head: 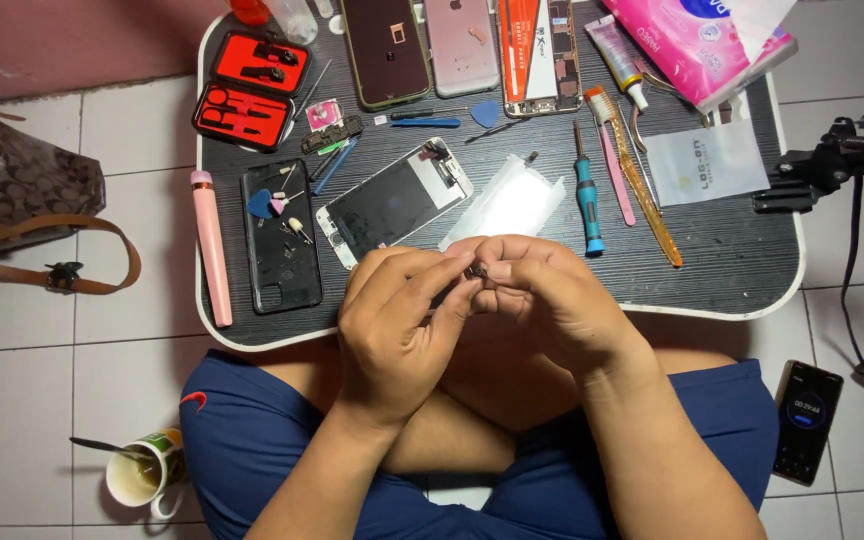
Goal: Disassembling a smartphone and cleaning its internal components using a screwdriver and a brush.
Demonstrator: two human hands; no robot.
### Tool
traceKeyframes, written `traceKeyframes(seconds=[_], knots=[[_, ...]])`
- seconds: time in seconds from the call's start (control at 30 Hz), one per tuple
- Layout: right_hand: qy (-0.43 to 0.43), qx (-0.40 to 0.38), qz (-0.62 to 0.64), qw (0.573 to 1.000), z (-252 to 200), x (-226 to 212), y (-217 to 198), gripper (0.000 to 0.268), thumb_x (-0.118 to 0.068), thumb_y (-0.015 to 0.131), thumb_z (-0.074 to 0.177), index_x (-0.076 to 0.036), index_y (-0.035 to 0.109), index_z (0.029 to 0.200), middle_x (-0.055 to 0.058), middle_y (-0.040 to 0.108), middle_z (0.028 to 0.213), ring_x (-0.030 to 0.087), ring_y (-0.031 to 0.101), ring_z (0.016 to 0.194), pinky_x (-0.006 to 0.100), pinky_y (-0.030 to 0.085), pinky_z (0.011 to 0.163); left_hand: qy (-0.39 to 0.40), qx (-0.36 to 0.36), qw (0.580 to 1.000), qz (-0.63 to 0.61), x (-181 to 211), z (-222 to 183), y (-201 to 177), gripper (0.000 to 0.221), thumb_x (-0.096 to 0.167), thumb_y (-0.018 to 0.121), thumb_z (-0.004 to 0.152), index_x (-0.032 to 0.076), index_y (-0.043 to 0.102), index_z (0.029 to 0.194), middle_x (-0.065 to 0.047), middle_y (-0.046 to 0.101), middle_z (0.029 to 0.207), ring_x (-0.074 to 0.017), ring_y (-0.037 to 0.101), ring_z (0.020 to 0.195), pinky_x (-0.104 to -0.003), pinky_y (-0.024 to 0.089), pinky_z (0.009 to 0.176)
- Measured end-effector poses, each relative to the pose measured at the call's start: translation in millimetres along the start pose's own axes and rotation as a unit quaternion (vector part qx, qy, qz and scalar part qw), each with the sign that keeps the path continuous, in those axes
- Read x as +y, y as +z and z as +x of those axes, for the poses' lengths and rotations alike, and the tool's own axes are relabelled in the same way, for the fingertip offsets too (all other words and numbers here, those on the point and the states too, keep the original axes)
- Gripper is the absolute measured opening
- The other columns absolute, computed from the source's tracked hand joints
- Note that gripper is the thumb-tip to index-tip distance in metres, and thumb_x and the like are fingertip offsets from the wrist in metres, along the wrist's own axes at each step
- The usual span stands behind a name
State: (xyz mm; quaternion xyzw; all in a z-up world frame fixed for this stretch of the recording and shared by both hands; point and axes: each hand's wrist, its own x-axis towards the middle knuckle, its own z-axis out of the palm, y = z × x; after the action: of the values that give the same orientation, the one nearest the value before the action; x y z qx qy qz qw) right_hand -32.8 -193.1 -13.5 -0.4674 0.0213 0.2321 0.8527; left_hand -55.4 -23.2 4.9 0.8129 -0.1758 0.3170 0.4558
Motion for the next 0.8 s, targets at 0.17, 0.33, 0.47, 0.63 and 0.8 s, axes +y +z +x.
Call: traceKeyframes(seconds=[0.17,0.33,0.47,0.63,0.8], knots=[[-0.009,-0.005,0.098,0.995,-4.0,-2.7,-7.4,0.014,-0.011,0.056,0.092,0.003,0.054,0.094,0.023,0.063,0.104,0.028,0.069,0.089,0.044,0.059,0.079,0.009,-0.011,1.0,0.004,22.8,16.3,-0.2,0.01,0.014,0.078,0.09,0.01,0.079,0.099,-0.002,0.073,0.084,-0.027,0.07,0.079,-0.037,0.056,0.077],[-0.026,-0.017,0.1,0.995,-10.0,-16.3,-4.0,0.022,-0.019,0.053,0.097,0.002,0.055,0.104,0.024,0.066,0.108,0.028,0.071,0.091,0.04,0.06,0.076,0.062,0.0,0.997,0.049,31.2,23.2,0.1,0.002,0.008,0.078,0.091,0.009,0.078,0.092,-0.002,0.073,0.085,-0.0262,0.071,0.08,-0.036,0.054,0.077],[-0.084,0.001,-0.038,0.996,-11.4,-9.1,-10.2,0.038,-0.022,0.057,0.097,0.01,0.059,0.117,0.023,0.067,0.105,0.026,0.072,0.087,0.038,0.064,0.074,0.17,-0.002,0.976,0.137,28.0,25.0,-3.1,0.004,0.012,0.077,0.091,0.012,0.08,0.088,-0.001,0.074,0.086,-0.0239,0.071,0.079,-0.037,0.053,0.076],[-0.112,-0.004,-0.137,0.984,-20.5,-18.8,-6.7,0.033,-0.018,0.067,0.095,0.009,0.068,0.114,0.02,0.072,0.093,0.022,0.072,0.083,0.037,0.066,0.072,0.253,0.022,0.952,0.173,29.8,31.1,-3.0,0.011,0.014,0.075,0.094,0.014,0.08,0.083,-0.002,0.075,0.083,-0.0227,0.07,0.076,-0.036,0.052,0.071],[-0.112,0.05,-0.166,0.978,-20.4,-16.9,-5.3,0.021,-0.01,0.076,0.089,0.006,0.075,0.102,0.02,0.078,0.093,0.019,0.072,0.082,0.039,0.067,0.068,0.258,0.026,0.954,0.15,30.0,33.8,-1.2,0.012,0.013,0.074,0.093,0.011,0.08,0.083,-0.005,0.075,0.083,-0.0233,0.069,0.074,-0.035,0.054,0.067]])
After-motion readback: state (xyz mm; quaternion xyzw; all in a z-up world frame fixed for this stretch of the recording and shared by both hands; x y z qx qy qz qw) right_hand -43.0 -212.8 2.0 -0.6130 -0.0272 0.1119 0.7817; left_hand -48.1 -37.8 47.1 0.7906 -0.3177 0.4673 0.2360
